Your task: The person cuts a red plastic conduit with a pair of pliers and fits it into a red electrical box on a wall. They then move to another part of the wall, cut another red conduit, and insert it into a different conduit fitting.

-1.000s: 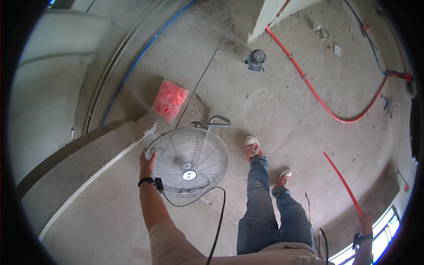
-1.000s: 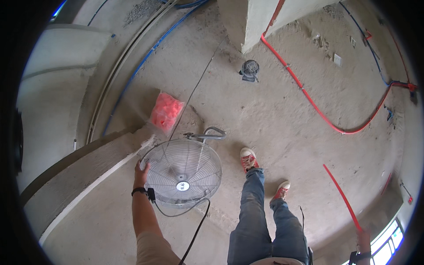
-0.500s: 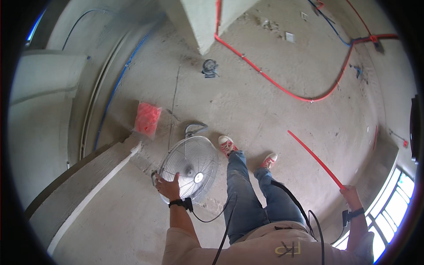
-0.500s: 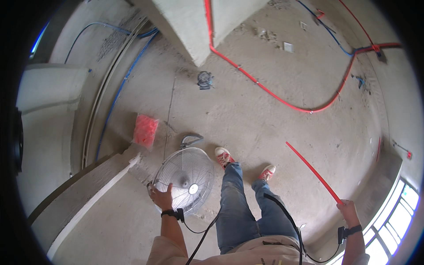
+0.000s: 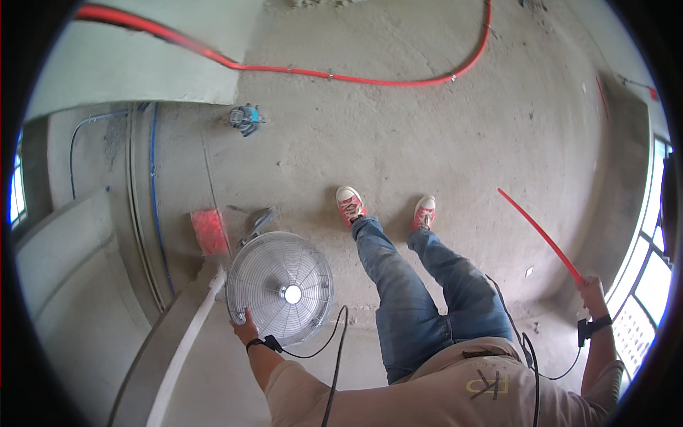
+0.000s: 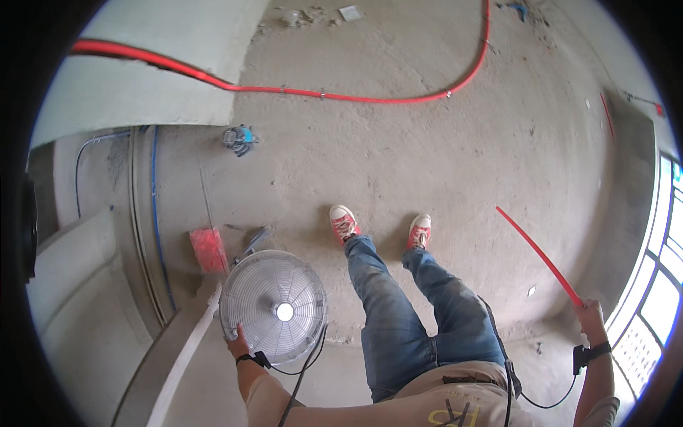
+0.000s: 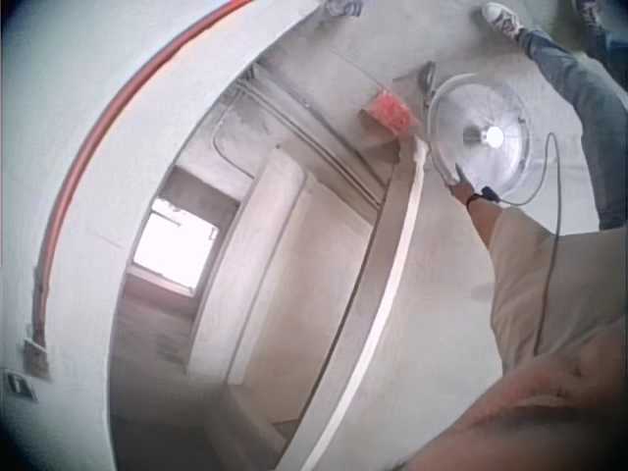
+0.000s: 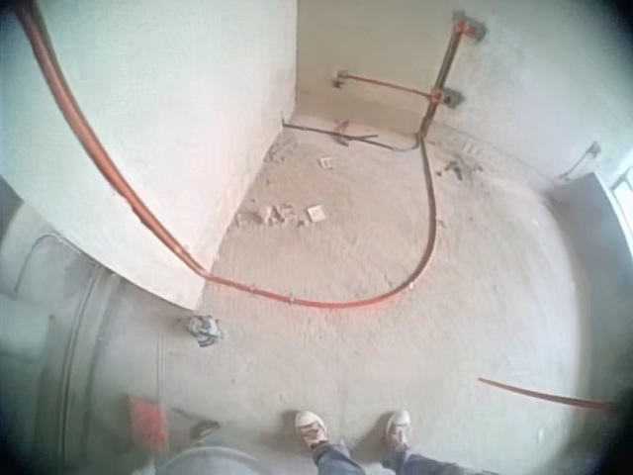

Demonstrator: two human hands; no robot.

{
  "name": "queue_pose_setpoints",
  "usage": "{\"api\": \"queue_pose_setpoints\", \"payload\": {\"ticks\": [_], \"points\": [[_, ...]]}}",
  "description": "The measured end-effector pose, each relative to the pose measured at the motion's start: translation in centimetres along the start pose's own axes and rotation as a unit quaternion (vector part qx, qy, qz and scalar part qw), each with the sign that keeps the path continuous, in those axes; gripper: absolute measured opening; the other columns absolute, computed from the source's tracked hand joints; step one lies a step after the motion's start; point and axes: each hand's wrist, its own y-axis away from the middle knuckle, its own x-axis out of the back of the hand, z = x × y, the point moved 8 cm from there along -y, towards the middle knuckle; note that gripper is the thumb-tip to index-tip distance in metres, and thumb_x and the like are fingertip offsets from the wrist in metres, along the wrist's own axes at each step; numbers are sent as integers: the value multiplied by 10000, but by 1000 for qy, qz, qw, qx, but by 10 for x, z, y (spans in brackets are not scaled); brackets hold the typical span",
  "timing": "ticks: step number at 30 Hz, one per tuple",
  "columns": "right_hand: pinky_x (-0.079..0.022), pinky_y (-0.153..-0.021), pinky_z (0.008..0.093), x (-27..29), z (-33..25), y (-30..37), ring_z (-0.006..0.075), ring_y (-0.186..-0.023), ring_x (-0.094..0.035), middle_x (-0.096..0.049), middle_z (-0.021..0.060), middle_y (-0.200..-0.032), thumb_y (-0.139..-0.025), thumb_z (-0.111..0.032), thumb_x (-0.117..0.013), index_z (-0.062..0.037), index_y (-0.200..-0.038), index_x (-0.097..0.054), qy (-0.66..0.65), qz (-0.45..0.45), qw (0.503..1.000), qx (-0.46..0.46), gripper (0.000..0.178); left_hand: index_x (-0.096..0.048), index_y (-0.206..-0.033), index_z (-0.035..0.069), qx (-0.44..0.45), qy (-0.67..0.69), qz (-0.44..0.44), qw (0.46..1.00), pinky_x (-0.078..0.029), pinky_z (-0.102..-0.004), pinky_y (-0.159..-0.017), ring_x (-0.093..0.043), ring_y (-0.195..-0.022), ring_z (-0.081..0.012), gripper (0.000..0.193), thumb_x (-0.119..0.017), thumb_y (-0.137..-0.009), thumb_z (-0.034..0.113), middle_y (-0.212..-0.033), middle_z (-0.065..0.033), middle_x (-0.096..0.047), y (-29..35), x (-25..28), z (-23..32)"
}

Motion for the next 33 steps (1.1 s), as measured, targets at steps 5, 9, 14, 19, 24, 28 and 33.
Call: {"api": "queue_pose_setpoints", "payload": {"ticks": [5,9,14,19,24,28,33], "points": [[-323,-342,335,-36,93,-16,114,-375,-437,-514,15,-522,-872,-194,-627,-35,-841,-725,46,44,996,70,190,-246,-1455,-154,-8,9,-33,999,-383,-438,-1112,-446,-1319,-453,1166,-721,-755,648,-1426,-355,-420,-6,-1,-2],[-394,-354,333,-46,26,33,148,-370,-476,-491,20,-481,-821,-181,-664,1,-832,-711,-10,18,999,-42,189,-173,-1475,-151,-1,23,-66,998,-313,-436,-1160,-338,-1396,-443,1207,-712,-757,656,-1493,-360,-312,-14,-8,5],[-441,-388,340,-30,7,64,162,-406,-526,-538,45,-512,-776,-170,-692,26,-820,-721,-40,-27,999,-18,203,-231,-1466,-138,-36,-15,-135,990,-318,-489,-1140,-325,-1377,-489,1104,-664,-805,632,-1469,-360,-349,-18,8,66],[-524,-550,388,12,-1,78,260,-540,-625,-636,152,-619,-760,-213,-695,2,-863,-737,-15,0,1000,27,242,-468,-1370,-85,-271,-21,-135,953,-360,-495,-1092,-464,-1271,-481,745,-590,-915,493,-1323,-357,-516,-12,23,220],[-518,-511,356,60,-8,92,192,-524,-631,-655,116,-629,-805,-190,-677,33,-869,-716,-104,143,979,101,236,-497,-1334,-101,-384,27,-176,906,-482,-382,-972,-601,-1176,-357,685,-612,-928,438,-1270,-269,-608,74,48,444],[-501,-553,338,135,-40,119,202,-601,-640,-668,136,-666,-801,-162,-659,24,-851,-710,-332,165,926,67,199,-521,-1310,-96,-417,184,-271,848,-493,-362,-961,-626,-1159,-306,627,-653,-922,378,-1255,-252,-627,120,53,608],[-455,-521,303,260,-79,129,137,-578,-585,-633,89,-634,-801,-143,-669,47,-836,-659,-458,261,846,79,194,-560,-1281,-77,-551,110,-321,762,-504,-335,-951,-651,-1123,-254,576,-688,-908,343,-1190,-225,-670,285,103,816]]}}
